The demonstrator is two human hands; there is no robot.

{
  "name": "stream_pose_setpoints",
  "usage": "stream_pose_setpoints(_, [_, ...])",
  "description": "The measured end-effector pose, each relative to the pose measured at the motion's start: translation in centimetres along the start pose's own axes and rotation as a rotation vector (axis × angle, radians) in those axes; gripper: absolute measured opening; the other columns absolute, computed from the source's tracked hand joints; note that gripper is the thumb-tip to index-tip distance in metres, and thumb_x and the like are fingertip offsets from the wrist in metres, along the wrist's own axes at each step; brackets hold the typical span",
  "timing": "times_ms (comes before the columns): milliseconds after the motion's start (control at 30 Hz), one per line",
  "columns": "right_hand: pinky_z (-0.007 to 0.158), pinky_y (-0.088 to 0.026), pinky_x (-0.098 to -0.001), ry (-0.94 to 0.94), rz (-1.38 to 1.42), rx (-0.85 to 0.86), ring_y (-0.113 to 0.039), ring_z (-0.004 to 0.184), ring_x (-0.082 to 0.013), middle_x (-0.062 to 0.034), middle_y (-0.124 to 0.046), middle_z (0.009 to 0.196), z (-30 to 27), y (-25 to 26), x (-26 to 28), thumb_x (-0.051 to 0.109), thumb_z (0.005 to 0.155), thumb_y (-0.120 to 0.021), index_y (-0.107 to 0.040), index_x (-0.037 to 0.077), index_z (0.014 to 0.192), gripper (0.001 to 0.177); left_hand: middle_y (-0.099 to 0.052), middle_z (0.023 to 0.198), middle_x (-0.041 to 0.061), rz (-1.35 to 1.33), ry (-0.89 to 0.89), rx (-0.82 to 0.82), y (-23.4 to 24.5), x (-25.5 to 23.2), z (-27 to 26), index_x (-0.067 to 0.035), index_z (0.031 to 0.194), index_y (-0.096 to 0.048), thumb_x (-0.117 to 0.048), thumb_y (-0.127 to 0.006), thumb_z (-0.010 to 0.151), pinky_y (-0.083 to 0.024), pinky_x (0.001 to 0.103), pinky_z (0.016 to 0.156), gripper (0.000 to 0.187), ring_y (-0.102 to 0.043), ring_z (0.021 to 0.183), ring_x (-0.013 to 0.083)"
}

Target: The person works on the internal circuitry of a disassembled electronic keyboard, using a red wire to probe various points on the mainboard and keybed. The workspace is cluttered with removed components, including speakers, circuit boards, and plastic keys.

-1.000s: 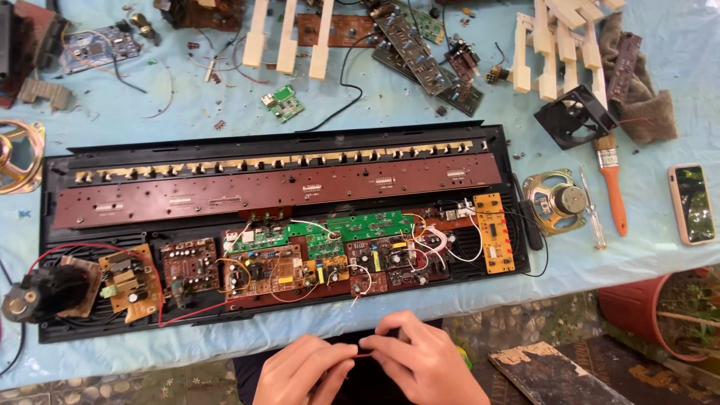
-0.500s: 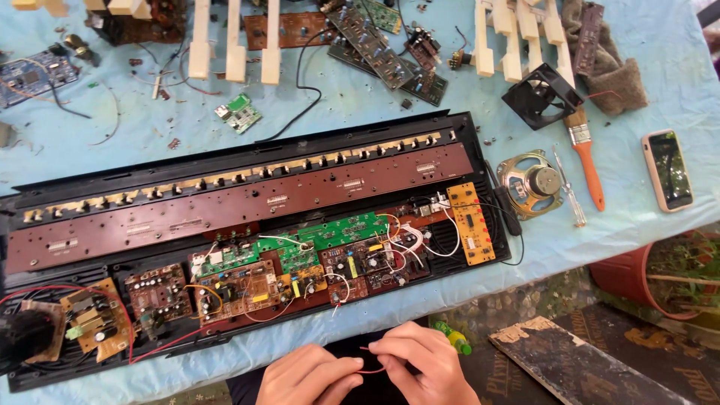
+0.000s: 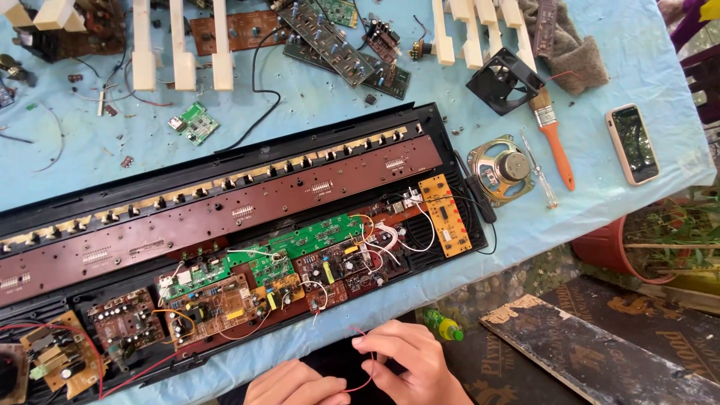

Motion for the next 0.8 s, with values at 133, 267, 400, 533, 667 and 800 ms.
stream_pose_setpoints(133, [0.062,-0.056,-0.0287,0.045,-0.007,-0.009,-0.069,0.065,-0.0198,-0.0101,-0.076,0.087,0.0,0.0,0.0,0.028,0.103,-0.060,-0.074,0.005,0.103,0.027,-0.064,0.058,-0.009,0.030,0.006,0.021,-0.4,1.0,-0.8,-0.022,0.077,-0.076,-0.040,-0.073,0.087,-0.039,0.023,0.043,0.020,-0.052,0.044,0.0078])
stream_pose_setpoints(267, [0.054,-0.051,-0.0282,0.113,0.042,-0.065,-0.064,0.056,-0.0182,-0.0062,-0.070,0.072,0.4,0.6,0.9,0.021,0.102,-0.059,-0.073,0.003,0.100,0.023,-0.054,0.054,-0.008,0.077,0.039,-0.031,0.0,2.0,-1.5,-0.022,0.076,-0.075,-0.037,-0.074,0.085,-0.037,0.020,0.044,0.017,-0.047,0.043,0.0063])
stream_pose_setpoints(400, [0.051,-0.047,-0.0286,0.109,0.031,-0.073,-0.060,0.052,-0.0188,-0.0085,-0.070,0.072,0.6,0.7,1.0,0.018,0.102,-0.061,-0.072,0.002,0.100,0.020,-0.066,0.060,-0.010,0.070,0.142,0.005,0.3,2.0,-1.4,-0.023,0.079,-0.078,-0.033,-0.077,0.082,-0.042,0.019,0.045,0.010,-0.055,0.045,0.0046])
stream_pose_setpoints(533, [0.051,-0.048,-0.0284,0.118,0.042,-0.123,-0.061,0.051,-0.0192,-0.0084,-0.070,0.071,0.1,0.8,0.7,0.018,0.101,-0.061,-0.072,0.001,0.099,0.020,-0.068,0.073,-0.011,0.053,0.134,0.039,0.3,2.2,-1.9,-0.027,0.095,-0.080,-0.028,-0.077,0.084,-0.047,0.017,0.051,0.011,-0.060,0.054,0.0033])
stream_pose_setpoints(667, [0.051,-0.051,-0.0279,0.156,0.015,-0.200,-0.064,0.053,-0.0177,-0.0063,-0.071,0.073,-0.1,1.5,1.1,0.019,0.101,-0.062,-0.072,0.003,0.094,0.020,-0.067,0.073,-0.011,0.051,0.141,0.041,-0.1,2.7,-2.2,-0.026,0.091,-0.080,-0.030,-0.077,0.084,-0.048,0.018,0.051,0.008,-0.061,0.055,0.0043])
stream_pose_setpoints(800, [0.054,-0.054,-0.0279,0.136,0.016,-0.304,-0.064,0.055,-0.0168,-0.0107,-0.068,0.075,-1.1,2.0,0.5,0.018,0.098,-0.064,-0.071,0.001,0.094,0.019,-0.068,0.071,-0.008,0.057,0.050,0.024,-0.4,2.0,-1.6,-0.022,0.087,-0.078,-0.026,-0.077,0.085,-0.048,0.019,0.050,0.004,-0.061,0.054,0.0066])
Point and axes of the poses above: each hand's wrist, its own z-axis towards the middle knuckle, its own y-axis out of the back of the hand, x = y × z, the point moved 8 cm from there along z, towards the middle knuckle
